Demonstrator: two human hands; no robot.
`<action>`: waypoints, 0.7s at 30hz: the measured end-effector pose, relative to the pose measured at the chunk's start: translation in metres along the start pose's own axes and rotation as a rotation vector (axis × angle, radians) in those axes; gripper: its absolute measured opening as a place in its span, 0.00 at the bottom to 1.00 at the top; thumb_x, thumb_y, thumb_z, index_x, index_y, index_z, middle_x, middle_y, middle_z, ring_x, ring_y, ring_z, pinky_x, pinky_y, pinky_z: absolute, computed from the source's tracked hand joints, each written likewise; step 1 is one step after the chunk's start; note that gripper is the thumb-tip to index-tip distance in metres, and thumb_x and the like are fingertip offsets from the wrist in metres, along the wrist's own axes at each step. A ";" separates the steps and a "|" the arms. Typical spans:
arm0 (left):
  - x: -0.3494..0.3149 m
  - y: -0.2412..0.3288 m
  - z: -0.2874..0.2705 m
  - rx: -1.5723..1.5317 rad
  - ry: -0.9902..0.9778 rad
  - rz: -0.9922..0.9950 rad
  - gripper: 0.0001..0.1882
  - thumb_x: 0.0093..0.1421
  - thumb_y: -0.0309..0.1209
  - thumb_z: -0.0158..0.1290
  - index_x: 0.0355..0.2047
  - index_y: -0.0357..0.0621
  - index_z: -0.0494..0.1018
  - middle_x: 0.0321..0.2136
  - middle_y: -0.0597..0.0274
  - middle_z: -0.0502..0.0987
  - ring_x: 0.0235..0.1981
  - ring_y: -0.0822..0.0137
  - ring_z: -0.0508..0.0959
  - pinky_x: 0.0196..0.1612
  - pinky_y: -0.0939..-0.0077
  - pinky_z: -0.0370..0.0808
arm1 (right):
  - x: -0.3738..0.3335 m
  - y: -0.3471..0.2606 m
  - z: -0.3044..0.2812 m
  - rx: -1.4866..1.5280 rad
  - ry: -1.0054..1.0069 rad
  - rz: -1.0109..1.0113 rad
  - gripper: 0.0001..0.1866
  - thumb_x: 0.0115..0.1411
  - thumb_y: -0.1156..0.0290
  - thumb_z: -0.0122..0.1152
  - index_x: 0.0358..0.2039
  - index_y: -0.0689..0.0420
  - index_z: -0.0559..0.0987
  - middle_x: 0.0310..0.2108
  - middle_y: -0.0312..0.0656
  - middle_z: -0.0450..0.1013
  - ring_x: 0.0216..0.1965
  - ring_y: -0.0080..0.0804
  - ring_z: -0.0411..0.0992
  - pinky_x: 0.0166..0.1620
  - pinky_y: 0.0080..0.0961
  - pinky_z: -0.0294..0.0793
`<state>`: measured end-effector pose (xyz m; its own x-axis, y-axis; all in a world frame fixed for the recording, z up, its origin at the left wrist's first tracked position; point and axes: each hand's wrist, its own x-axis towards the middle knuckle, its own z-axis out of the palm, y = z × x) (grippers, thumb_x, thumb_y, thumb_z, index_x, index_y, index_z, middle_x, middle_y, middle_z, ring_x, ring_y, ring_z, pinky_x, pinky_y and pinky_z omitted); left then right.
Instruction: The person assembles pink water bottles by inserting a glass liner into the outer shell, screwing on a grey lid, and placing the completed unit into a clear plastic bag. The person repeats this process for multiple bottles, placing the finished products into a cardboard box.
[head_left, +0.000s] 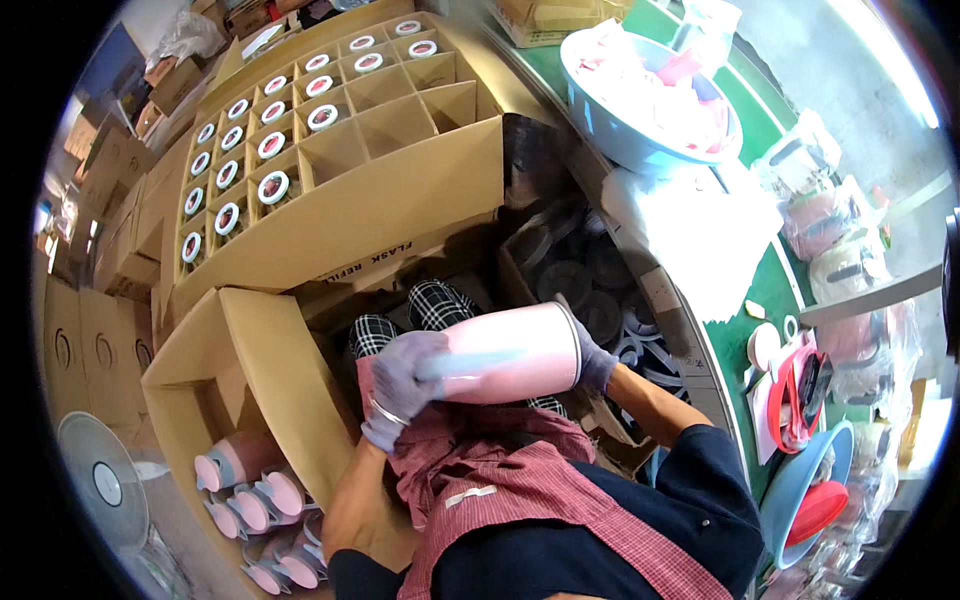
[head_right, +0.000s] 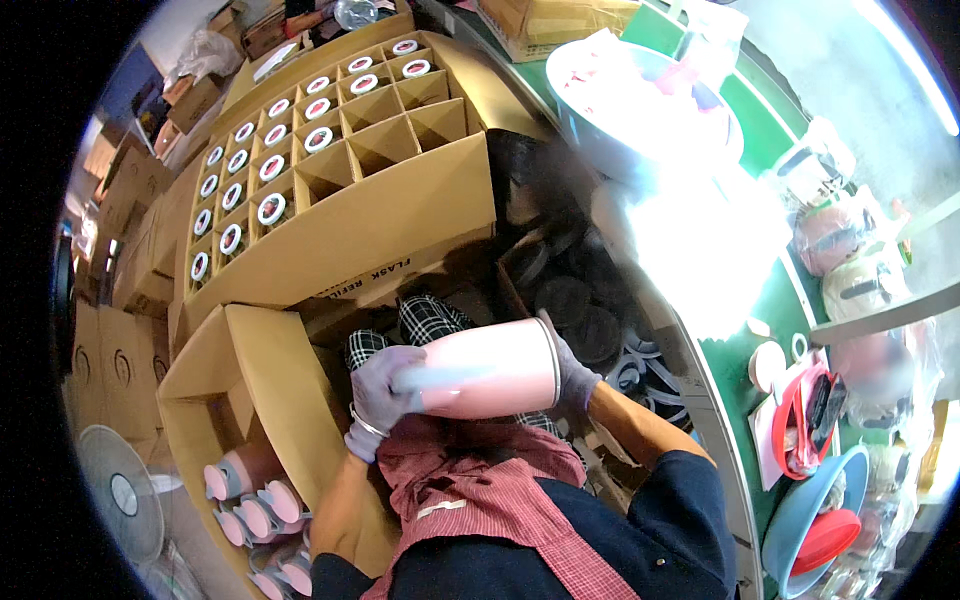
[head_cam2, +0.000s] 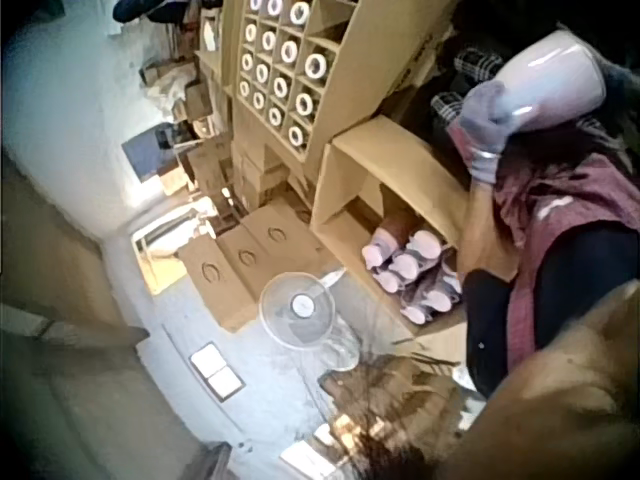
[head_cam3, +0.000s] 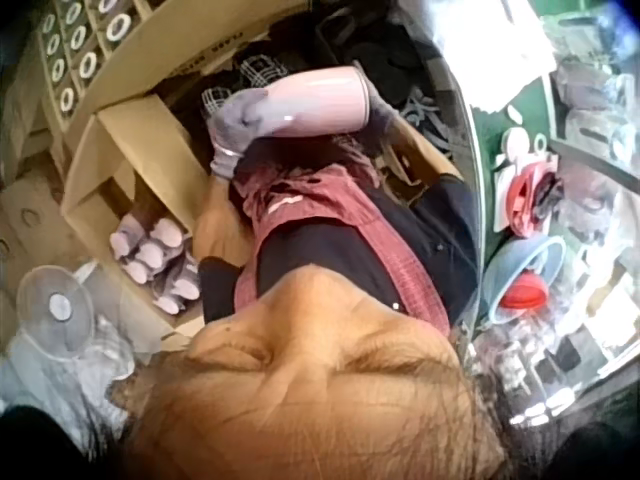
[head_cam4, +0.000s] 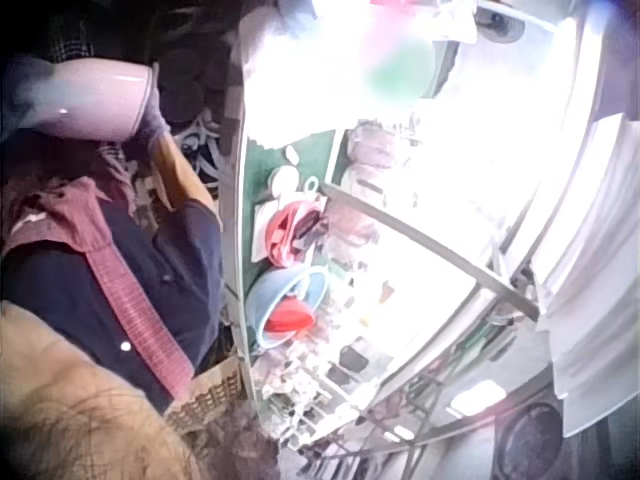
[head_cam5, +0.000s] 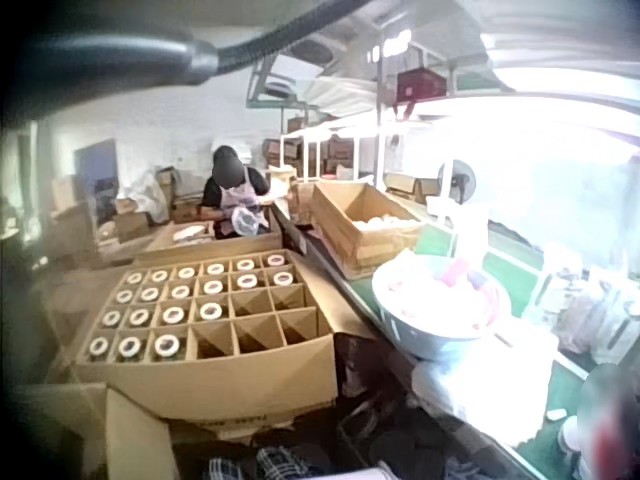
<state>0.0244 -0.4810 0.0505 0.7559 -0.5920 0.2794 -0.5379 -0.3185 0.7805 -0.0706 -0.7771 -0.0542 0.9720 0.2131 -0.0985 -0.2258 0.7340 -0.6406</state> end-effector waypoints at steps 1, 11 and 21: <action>0.002 0.001 0.000 -0.211 -0.007 -0.345 0.11 0.55 0.32 0.61 0.37 0.41 0.81 0.32 0.62 0.83 0.33 0.65 0.82 0.40 0.72 0.77 | -0.002 -0.003 0.001 -0.609 0.172 -0.174 0.33 0.73 0.45 0.40 0.65 0.59 0.67 0.61 0.49 0.68 0.62 0.46 0.65 0.65 0.40 0.63; -0.005 -0.012 -0.001 0.014 0.071 0.054 0.08 0.56 0.30 0.60 0.31 0.39 0.78 0.33 0.56 0.82 0.38 0.59 0.83 0.44 0.69 0.78 | 0.025 -0.048 0.043 0.017 0.504 0.238 0.33 0.70 0.42 0.47 0.60 0.58 0.69 0.51 0.46 0.75 0.52 0.36 0.74 0.57 0.37 0.74; -0.014 -0.007 0.001 0.001 0.111 -0.121 0.08 0.56 0.29 0.62 0.30 0.36 0.77 0.30 0.53 0.82 0.35 0.64 0.82 0.40 0.70 0.77 | 0.028 -0.036 0.043 -0.051 0.477 0.165 0.35 0.69 0.45 0.52 0.66 0.58 0.64 0.50 0.44 0.73 0.45 0.31 0.75 0.51 0.31 0.76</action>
<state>0.0167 -0.4713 0.0408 0.8517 -0.4637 0.2440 -0.4411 -0.3834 0.8114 -0.0384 -0.7699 -0.0016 0.8476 -0.0039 -0.5307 -0.3867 0.6803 -0.6226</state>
